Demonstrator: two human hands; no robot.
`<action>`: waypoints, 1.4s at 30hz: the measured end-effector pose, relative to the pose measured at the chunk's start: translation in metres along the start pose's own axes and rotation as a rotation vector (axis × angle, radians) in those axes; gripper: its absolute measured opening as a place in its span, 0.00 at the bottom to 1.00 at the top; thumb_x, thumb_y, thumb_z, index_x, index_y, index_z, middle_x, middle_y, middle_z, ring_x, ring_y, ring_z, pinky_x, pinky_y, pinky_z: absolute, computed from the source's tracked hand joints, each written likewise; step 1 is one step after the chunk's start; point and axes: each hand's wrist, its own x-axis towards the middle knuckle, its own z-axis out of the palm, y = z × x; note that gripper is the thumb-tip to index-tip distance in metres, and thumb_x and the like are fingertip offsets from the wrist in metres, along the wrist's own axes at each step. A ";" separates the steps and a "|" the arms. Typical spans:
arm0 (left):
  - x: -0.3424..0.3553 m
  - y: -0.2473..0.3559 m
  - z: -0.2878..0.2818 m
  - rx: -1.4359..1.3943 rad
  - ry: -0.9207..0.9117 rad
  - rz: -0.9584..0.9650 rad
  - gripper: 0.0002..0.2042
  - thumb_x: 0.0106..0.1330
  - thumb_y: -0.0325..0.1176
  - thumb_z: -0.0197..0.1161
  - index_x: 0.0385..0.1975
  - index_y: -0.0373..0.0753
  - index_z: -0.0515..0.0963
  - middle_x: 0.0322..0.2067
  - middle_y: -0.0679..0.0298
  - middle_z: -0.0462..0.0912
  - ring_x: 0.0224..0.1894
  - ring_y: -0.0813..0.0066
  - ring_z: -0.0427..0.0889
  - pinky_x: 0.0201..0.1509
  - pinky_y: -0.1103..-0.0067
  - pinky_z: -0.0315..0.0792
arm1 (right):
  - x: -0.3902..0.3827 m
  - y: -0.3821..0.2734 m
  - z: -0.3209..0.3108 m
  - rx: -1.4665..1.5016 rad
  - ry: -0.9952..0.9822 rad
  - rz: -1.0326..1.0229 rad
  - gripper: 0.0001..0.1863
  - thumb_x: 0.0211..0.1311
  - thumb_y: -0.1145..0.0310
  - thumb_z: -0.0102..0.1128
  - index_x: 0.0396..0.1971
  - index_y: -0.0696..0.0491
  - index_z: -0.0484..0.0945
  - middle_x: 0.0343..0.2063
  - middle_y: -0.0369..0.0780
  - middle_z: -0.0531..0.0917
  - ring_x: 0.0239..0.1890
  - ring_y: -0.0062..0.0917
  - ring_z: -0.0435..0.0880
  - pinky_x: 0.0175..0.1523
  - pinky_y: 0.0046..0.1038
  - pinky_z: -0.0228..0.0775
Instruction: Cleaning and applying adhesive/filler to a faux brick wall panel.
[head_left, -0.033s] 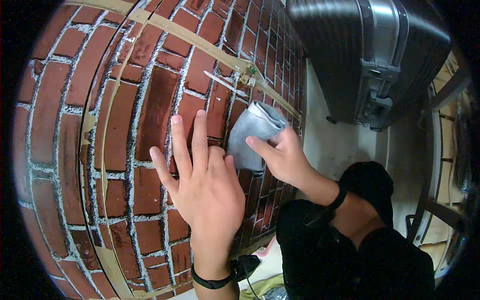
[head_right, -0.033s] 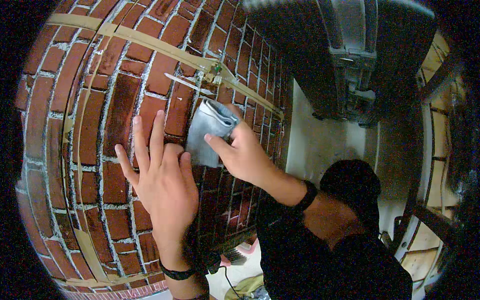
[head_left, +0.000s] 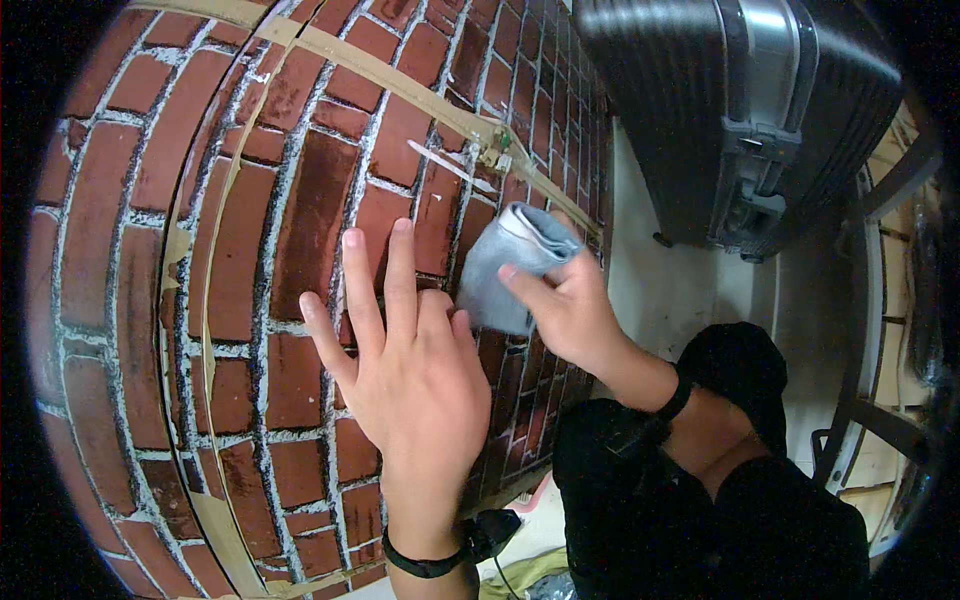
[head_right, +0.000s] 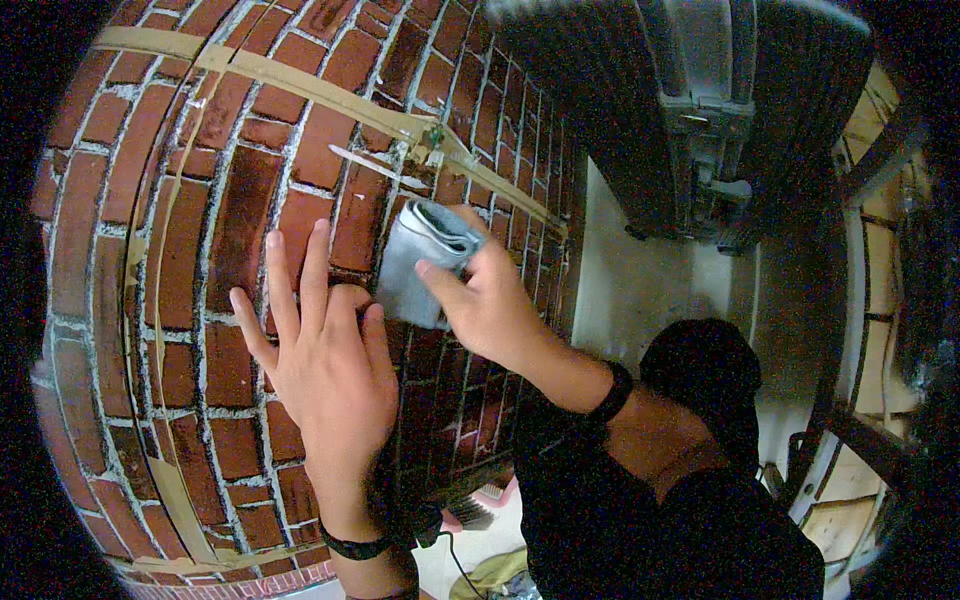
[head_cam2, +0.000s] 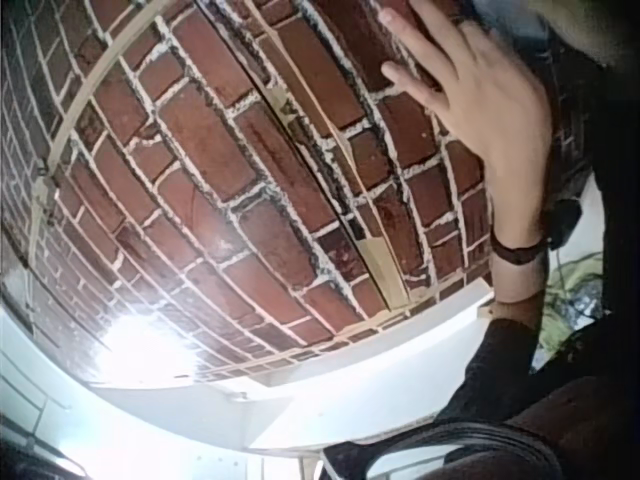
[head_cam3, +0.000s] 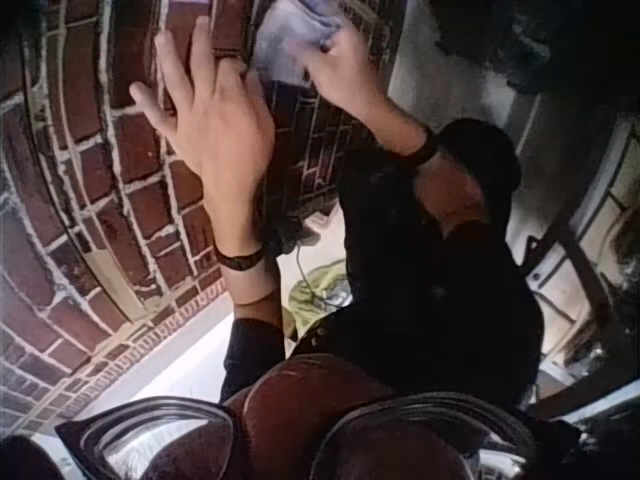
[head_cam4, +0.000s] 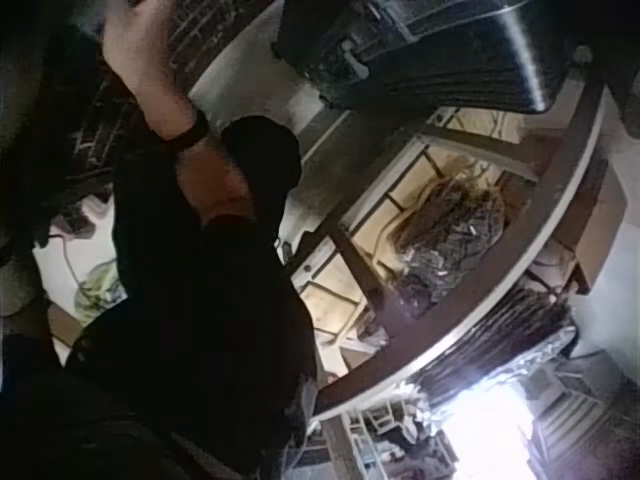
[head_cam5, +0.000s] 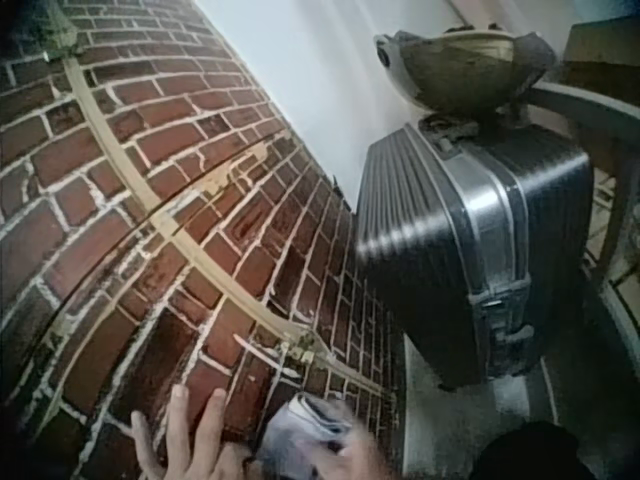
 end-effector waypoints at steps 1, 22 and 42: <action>0.000 0.000 0.000 -0.003 0.005 -0.005 0.06 0.64 0.35 0.59 0.30 0.40 0.76 0.69 0.62 0.64 0.75 0.54 0.51 0.75 0.47 0.34 | 0.004 -0.001 -0.005 -0.077 0.022 -0.053 0.16 0.62 0.82 0.55 0.51 0.59 0.72 0.43 0.39 0.81 0.46 0.21 0.80 0.57 0.25 0.70; 0.002 0.005 0.003 0.071 -0.028 -0.039 0.25 0.58 0.47 0.65 0.56 0.47 0.75 0.73 0.61 0.56 0.76 0.60 0.48 0.76 0.51 0.30 | 0.056 -0.020 0.024 -0.619 -0.045 -0.514 0.22 0.50 0.80 0.64 0.49 0.53 0.81 0.48 0.45 0.79 0.52 0.39 0.80 0.57 0.33 0.72; 0.004 0.005 -0.002 0.040 -0.024 -0.031 0.26 0.55 0.47 0.67 0.55 0.47 0.77 0.73 0.56 0.55 0.76 0.58 0.47 0.76 0.51 0.31 | 0.122 -0.036 0.032 -0.929 0.141 -0.696 0.15 0.51 0.81 0.58 0.41 0.57 0.81 0.41 0.45 0.81 0.47 0.44 0.78 0.55 0.38 0.70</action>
